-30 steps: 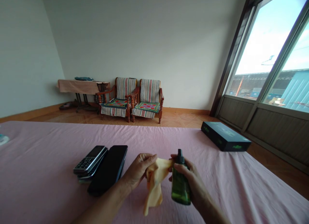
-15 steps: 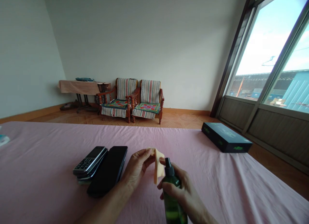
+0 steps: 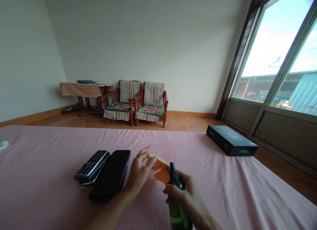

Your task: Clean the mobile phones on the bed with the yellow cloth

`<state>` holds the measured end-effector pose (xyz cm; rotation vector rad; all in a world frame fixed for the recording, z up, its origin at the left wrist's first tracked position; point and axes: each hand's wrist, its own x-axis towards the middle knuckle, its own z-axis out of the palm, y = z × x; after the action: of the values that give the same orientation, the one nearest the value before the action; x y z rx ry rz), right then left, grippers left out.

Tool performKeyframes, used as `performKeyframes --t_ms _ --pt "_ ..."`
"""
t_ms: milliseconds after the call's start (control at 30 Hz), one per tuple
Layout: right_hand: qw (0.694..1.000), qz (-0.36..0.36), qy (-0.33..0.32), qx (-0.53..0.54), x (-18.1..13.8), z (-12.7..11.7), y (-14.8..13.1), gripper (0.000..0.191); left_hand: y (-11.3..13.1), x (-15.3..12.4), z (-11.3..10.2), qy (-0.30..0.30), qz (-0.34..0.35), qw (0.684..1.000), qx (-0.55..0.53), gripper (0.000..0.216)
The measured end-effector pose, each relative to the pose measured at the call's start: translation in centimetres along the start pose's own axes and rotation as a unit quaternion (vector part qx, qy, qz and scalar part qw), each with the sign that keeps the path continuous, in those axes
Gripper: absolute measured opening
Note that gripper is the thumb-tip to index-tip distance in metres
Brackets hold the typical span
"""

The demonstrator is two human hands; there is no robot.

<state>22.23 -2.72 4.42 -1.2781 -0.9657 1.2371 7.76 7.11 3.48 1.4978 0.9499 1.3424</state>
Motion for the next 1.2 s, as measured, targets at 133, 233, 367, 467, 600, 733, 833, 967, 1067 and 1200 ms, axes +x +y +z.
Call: performKeyframes --t_ms 133,233,367,467,600,733,833,967,1067,1200 --pt "0.999 0.026 0.004 0.046 -0.3 0.1 -0.4 0.040 0.0 -0.2 0.0 -0.003 0.045 0.997 0.061 0.017" --pt "0.999 0.019 0.019 0.047 -0.3 0.2 -0.3 0.039 -0.2 -0.7 0.5 -0.033 0.071 0.993 0.087 0.020" --pt "0.996 0.035 0.026 0.077 -0.2 0.0 -0.1 0.045 -0.2 -1.5 1.1 -0.084 0.110 0.984 0.112 0.021" --pt "0.993 0.040 0.008 0.113 -0.2 -0.5 -0.2 0.053 0.1 -2.0 1.2 -0.125 0.129 0.976 0.123 0.021" --pt "0.990 0.039 -0.016 0.136 -0.1 -1.1 -0.1 0.058 0.2 -2.5 1.2 -0.195 0.165 0.956 0.142 0.030" --pt "0.989 0.037 -0.023 0.142 0.0 -1.4 0.2 0.058 -0.1 -2.6 1.3 -0.207 0.185 0.950 0.142 0.042" --pt "0.990 0.036 -0.022 0.131 0.2 -1.4 0.5 0.060 -0.3 -2.2 1.3 -0.154 0.122 0.977 0.084 0.029" --pt "0.993 0.038 -0.030 0.110 0.1 -1.4 0.3 0.065 -0.9 -1.0 0.9 -0.065 0.020 0.997 0.020 0.026" --pt "0.992 0.044 -0.053 0.107 -0.2 -1.7 0.0 0.062 -1.6 -0.2 0.2 -0.019 -0.026 0.999 -0.023 0.032" --pt "0.984 0.033 -0.125 0.122 -0.1 -2.4 -0.1 0.052 -2.2 0.1 -0.1 -0.033 -0.105 0.988 -0.106 0.035"
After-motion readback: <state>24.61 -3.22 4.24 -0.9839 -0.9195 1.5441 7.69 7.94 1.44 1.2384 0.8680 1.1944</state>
